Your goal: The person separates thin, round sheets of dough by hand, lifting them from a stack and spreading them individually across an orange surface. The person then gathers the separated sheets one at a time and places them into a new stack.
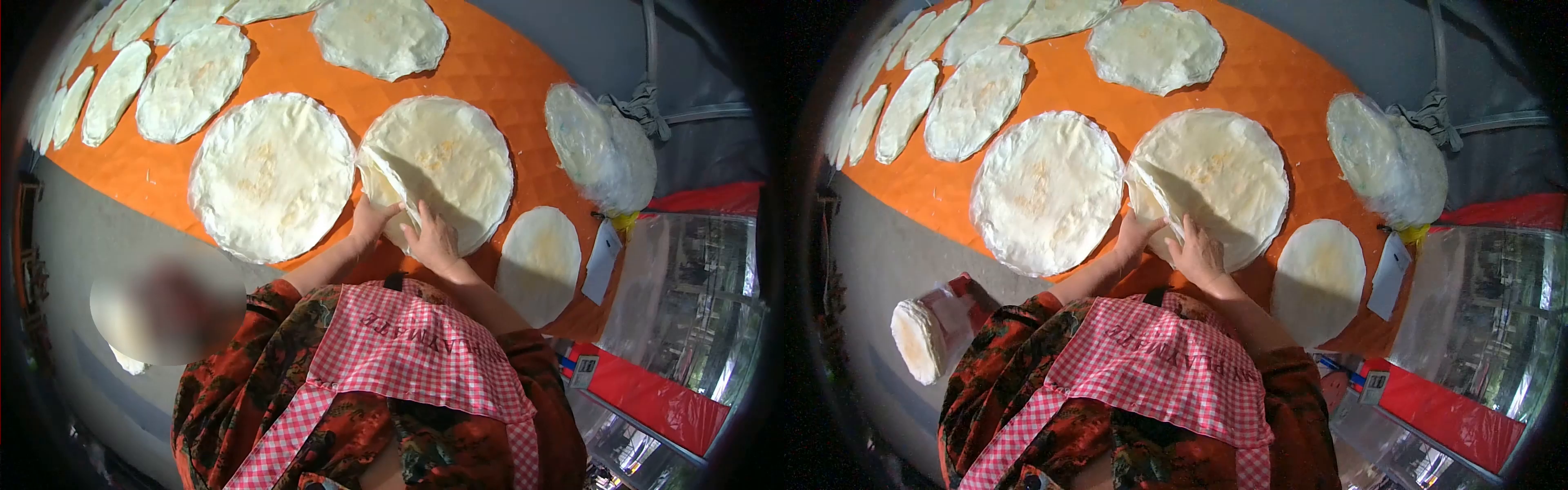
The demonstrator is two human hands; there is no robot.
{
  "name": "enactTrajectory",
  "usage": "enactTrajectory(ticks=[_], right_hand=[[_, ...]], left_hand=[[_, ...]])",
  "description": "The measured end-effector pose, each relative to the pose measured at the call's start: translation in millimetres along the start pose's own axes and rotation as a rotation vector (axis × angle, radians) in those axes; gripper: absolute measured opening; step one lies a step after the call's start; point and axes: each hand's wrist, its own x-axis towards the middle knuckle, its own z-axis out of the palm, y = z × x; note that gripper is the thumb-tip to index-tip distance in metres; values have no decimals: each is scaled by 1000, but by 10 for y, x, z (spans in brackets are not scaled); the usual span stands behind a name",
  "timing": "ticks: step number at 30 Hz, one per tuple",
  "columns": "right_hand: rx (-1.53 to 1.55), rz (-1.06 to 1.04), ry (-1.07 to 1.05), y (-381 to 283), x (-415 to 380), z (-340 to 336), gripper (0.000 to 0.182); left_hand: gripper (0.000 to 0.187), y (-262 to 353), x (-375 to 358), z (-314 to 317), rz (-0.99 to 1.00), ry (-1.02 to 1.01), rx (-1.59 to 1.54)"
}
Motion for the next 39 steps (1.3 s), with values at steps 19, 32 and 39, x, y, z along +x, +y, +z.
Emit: enactTrajectory(ticks=[19,32,39], right_hand=[[-178,-58,216,569,1531,-3497,27],[-141,-15,-251,-34,561,-360,12],[-19,-52,-107,-229,422,-131,17]], left_hand=[[42,-71,126,-260,-294,-68,-373],[28,79,42,-267,-91,-155,-189],[41,108,41,-76,30,-116,-174]])
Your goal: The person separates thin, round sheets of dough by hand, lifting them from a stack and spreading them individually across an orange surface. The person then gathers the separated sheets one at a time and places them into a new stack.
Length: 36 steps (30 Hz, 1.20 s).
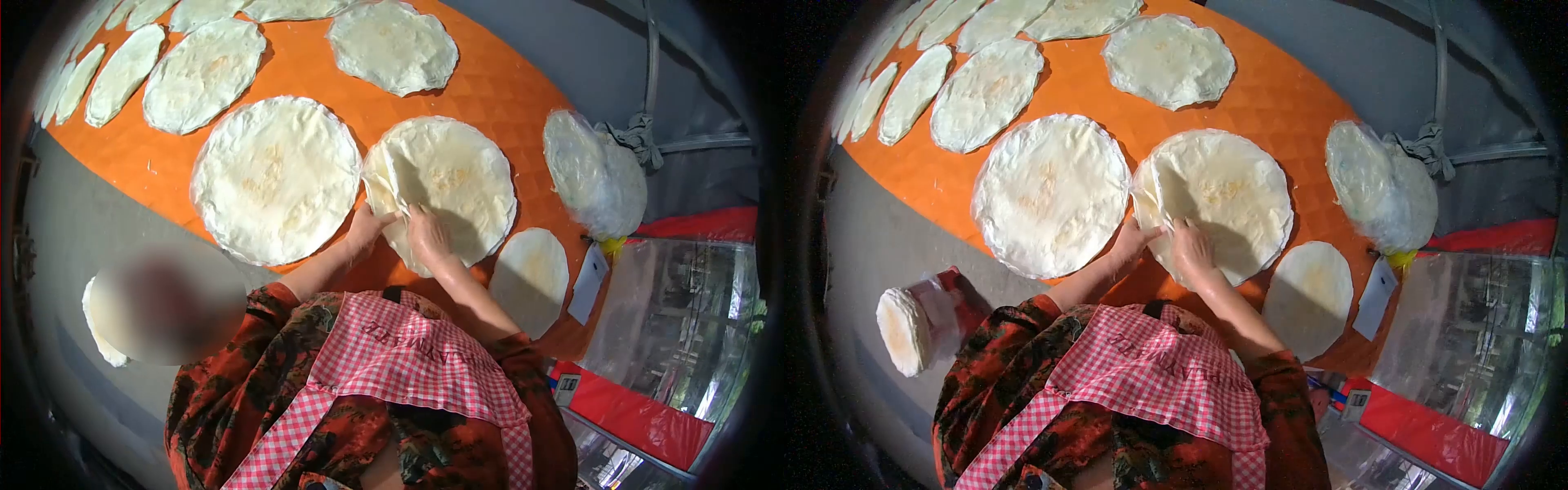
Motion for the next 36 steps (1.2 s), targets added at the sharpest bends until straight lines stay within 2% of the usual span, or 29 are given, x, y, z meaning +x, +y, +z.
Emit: enactTrajectory(ticks=[2,5,8,10,11,12,13,14,16,17,18,21,25,29,31,34,36], right_hand=[[59,26,-15,-61,-19,-31,21],[178,-73,104,-66,-73,76,27],[147,-54,271,60,-119,246,27],[292,261,-54,611,138,464,34],[355,265,-102,783,261,62,29],[186,356,-194,722,418,-614,29],[180,290,-234,1395,713,-820,29],[321,327,-80,1724,879,-1279,29],[333,129,127,2326,1051,-2200,29],[45,81,138,1715,848,-2776,30],[44,100,184,1463,761,-3076,30],[-11,165,243,1410,694,-3546,29],[-98,239,309,2142,730,-3961,27],[10,392,454,2567,536,-4487,27],[55,409,481,2598,439,-4830,27],[84,343,373,2351,428,-5167,24],[-78,277,343,1770,365,-4933,23]], left_hand=[[42,-90,12,-36,1,6,8],[42,-152,110,-97,-30,7,41],[40,-197,95,-89,-30,35,56],[39,-201,84,-113,-72,74,132],[37,-188,87,-102,-68,98,161],[34,-168,71,-93,-67,120,194],[32,-159,46,-87,-69,139,232],[30,-179,50,-88,-44,144,238],[25,-271,93,-113,8,153,251],[27,-301,130,-136,-11,145,288],[30,-338,167,-168,-30,140,324],[28,-374,180,-165,-1,159,282],[29,-467,224,-226,88,178,275],[32,-362,159,-176,105,212,431],[32,-408,178,-203,102,196,440],[31,-500,237,-272,92,159,406],[33,-465,207,-262,108,75,250]])
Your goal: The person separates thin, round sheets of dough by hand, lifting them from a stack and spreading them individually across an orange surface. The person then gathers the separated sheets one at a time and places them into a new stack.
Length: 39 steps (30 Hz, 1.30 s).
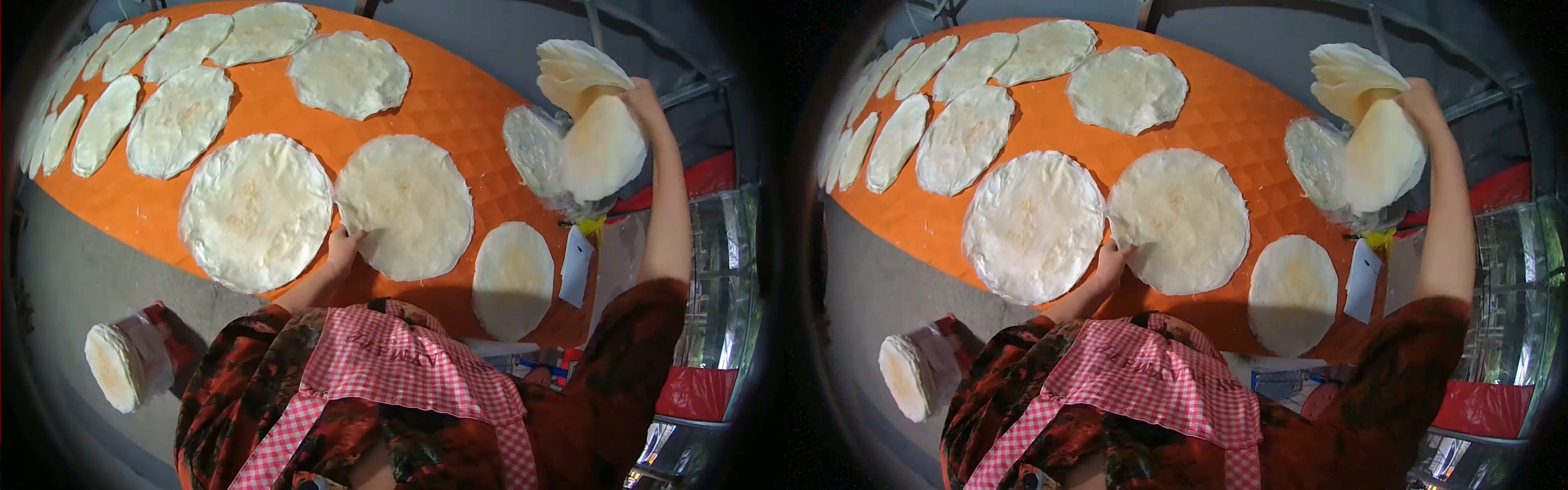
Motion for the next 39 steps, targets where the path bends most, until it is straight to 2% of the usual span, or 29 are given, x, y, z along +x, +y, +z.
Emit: enactTrajectory(ticks=[1,2,3,4,6,8,10,11,13,15,16,18,20,21,22,23,24,25,27,30,31,34,39], right_hand=[[-71,-55,-8,-305,-177,179,22],[-86,-182,64,-374,-304,513,22],[-183,-197,59,-668,-617,850,29],[-272,-194,97,-416,-608,1400,37],[-212,-106,-76,-740,-1235,2344,36],[-117,-138,-215,-976,-1830,3341,34],[-24,-169,-298,-866,-2055,4233,32],[12,-139,-338,-812,-2010,4368,32],[124,21,-447,-583,-1561,4077,30],[197,38,-366,-413,-1040,3349,28],[447,-9,-264,-883,-1185,2687,21],[371,-140,-161,-987,-1084,2316,21],[113,-160,-173,-1379,-1387,2243,25],[-21,-110,-215,-1452,-1487,2501,29],[-147,-163,-246,-1544,-1659,2812,31],[-144,-256,-234,-1721,-1925,3014,29],[-157,-205,-236,-1733,-2025,3502,24],[-83,-247,-274,-1749,-2155,3828,19],[-24,-207,-347,-1635,-2324,4467,17],[-79,-140,-411,-1749,-2321,4436,29],[-47,-121,-383,-1764,-2315,4380,22],[-96,-131,-428,-1796,-2300,4300,19],[16,-89,-427,-1869,-2337,4368,26]], left_hand=[[34,46,-17,-27,10,-27,-81],[39,198,-80,-24,-123,-25,-203],[45,423,-202,3,-259,-16,-328],[51,532,-265,-27,-392,-6,-457],[49,380,-249,-126,-378,-85,-457],[43,471,-292,-90,-388,-106,-464],[33,381,-269,-140,-346,-136,-401],[31,435,-294,-154,-318,-157,-361],[27,440,-323,-206,-304,-181,-327],[24,423,-275,-216,-321,-206,-346],[23,450,-267,-189,-319,-187,-344],[21,558,-269,-134,-309,-137,-350],[19,626,-295,-116,-299,-146,-413],[19,650,-287,-111,-290,-155,-442],[18,659,-265,-105,-291,-198,-453],[18,650,-241,-99,-291,-240,-468],[17,635,-220,-97,-293,-277,-484],[18,596,-195,-99,-282,-280,-476],[19,496,-151,-128,-268,-285,-451],[27,475,-128,-115,-132,-198,-231],[28,466,-142,-114,-145,-192,-211],[32,661,-158,-42,-177,-190,-183],[33,710,-137,47,-193,-200,-195]])
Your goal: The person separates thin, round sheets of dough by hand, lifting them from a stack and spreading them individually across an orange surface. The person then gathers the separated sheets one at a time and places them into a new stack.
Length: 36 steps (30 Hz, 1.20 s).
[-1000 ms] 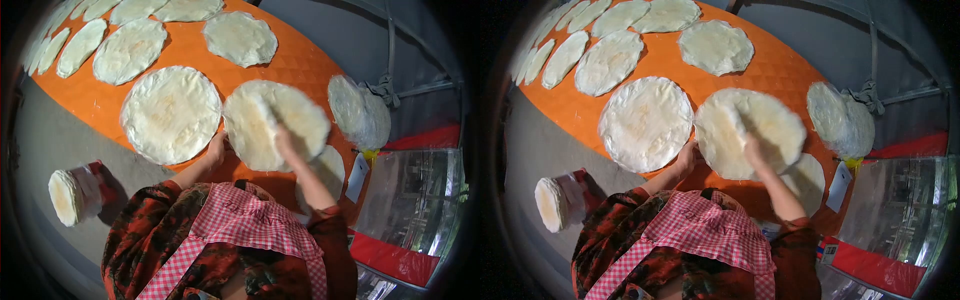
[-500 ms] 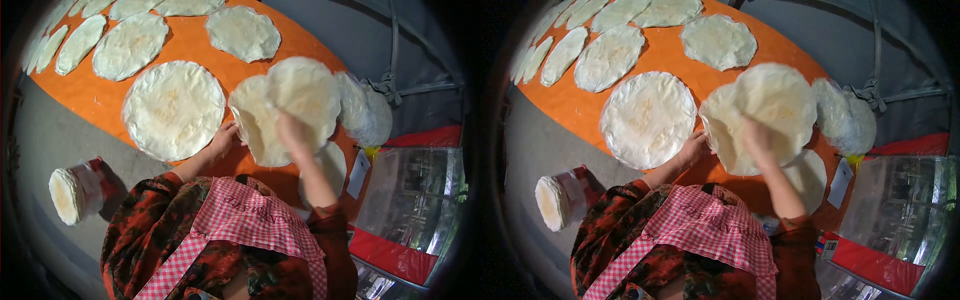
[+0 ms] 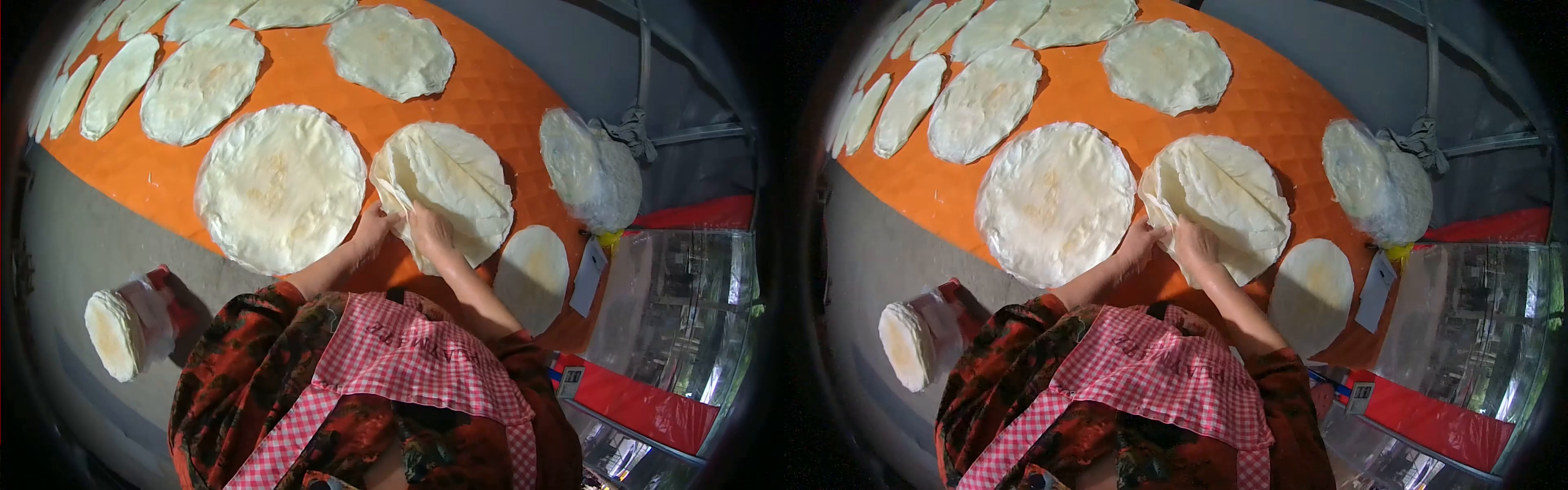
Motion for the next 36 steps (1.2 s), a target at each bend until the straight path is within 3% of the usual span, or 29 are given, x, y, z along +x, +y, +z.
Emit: enactTrajectory(ticks=[7,8,11,12,13,14,15,17,18,21,23,26,28,32,35,36], right_hand=[[217,-138,319,65,-46,350,33],[96,-139,206,106,9,319,34],[323,117,-154,761,530,394,33],[302,203,-279,725,501,-375,34],[478,256,-269,1068,629,-814,35],[367,286,-366,1420,890,-1372,36],[601,330,-42,1479,673,-1924,35],[-115,140,147,1969,934,-2985,24],[84,128,178,2016,877,-3399,23],[164,100,262,1625,627,-4040,23],[31,23,296,1465,552,-4095,23],[-214,-49,494,1124,369,-3562,22],[-332,81,398,1033,351,-2869,22],[-199,78,66,168,-67,-1228,24],[-76,-221,65,456,77,254,17],[-91,-250,123,384,51,286,16]], left_hand=[[26,-356,202,-104,43,42,-29],[24,-454,265,-169,5,56,-2],[17,-456,258,-170,-25,141,-36],[15,-420,258,-160,-15,178,-68],[15,-406,257,-168,-12,176,-45],[14,-404,234,-188,-14,177,-22],[14,-396,211,-209,-15,175,4],[14,-389,206,-213,-13,207,21],[14,-391,219,-189,-12,218,26],[16,-346,196,-168,-2,205,-5],[19,-300,150,-180,34,187,12],[25,-350,144,-231,60,251,-74],[28,-256,93,-189,38,267,-163],[21,-214,98,-208,-34,180,-158],[16,-185,129,-216,-15,191,-106],[14,-184,139,-206,-11,207,-112]])
